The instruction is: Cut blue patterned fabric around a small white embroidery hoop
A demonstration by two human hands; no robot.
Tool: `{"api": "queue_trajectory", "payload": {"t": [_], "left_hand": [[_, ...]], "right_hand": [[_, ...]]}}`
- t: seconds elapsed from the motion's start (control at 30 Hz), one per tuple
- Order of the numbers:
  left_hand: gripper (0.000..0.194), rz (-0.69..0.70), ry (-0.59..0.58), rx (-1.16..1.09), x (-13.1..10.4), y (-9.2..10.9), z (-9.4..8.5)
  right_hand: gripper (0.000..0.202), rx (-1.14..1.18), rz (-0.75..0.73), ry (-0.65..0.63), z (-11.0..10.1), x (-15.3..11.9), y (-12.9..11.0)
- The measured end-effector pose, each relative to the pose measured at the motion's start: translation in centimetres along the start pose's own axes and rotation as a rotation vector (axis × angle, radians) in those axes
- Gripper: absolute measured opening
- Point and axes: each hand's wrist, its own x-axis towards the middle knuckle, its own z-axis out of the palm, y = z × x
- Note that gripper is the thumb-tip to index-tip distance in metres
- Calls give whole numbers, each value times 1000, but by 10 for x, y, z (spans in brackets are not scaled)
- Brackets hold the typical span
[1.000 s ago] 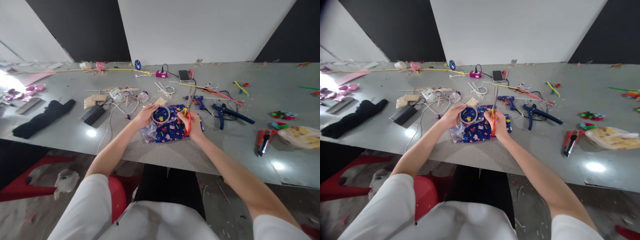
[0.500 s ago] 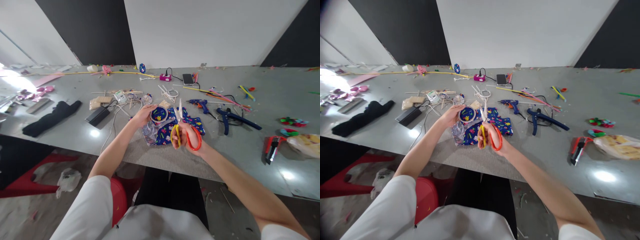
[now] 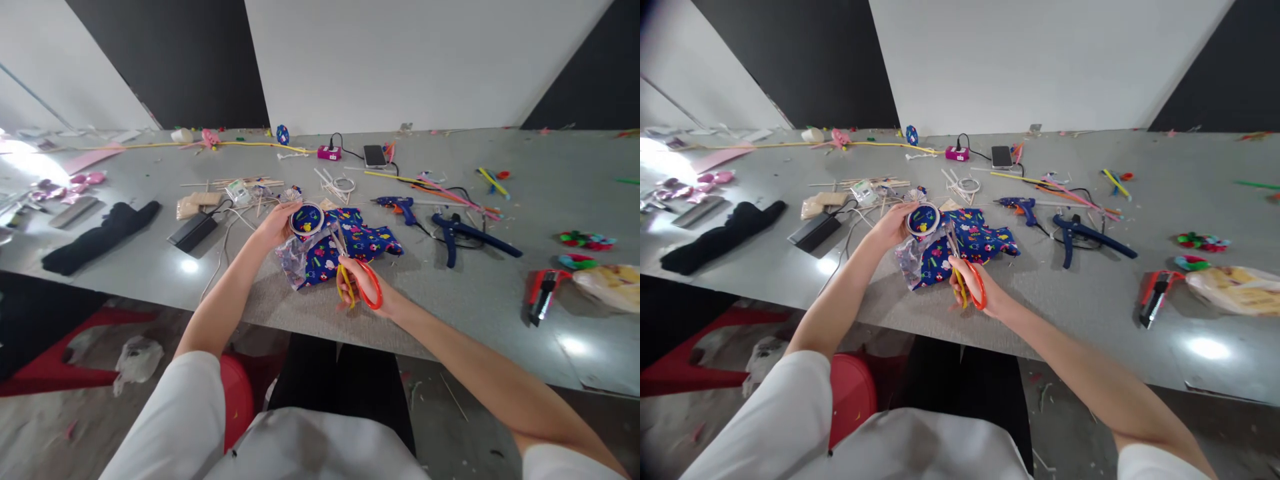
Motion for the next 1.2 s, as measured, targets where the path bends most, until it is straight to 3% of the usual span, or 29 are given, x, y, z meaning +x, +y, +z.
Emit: {"api": "queue_trajectory", "payload": {"t": [0.3,0.53,0.83,1.0,1.2], "left_hand": [[13,15,-60,24,-8,-2,6],[19,41,-146,80,-14,0,6],[19,36,-93,68,-11,2,3],[21,20,-89,50,-10,3,3],[26,10,-174,103,-11,1,2]], "right_hand": [[62,-59,-84,77,8,-7,-9],[62,-97,-94,109,1,-6,-11],[69,-245,-92,187,-1,-11,-19],[72,-331,-120,146,-6,-5,-16],[71,-368,-131,135,-5,-4,-13]]}}
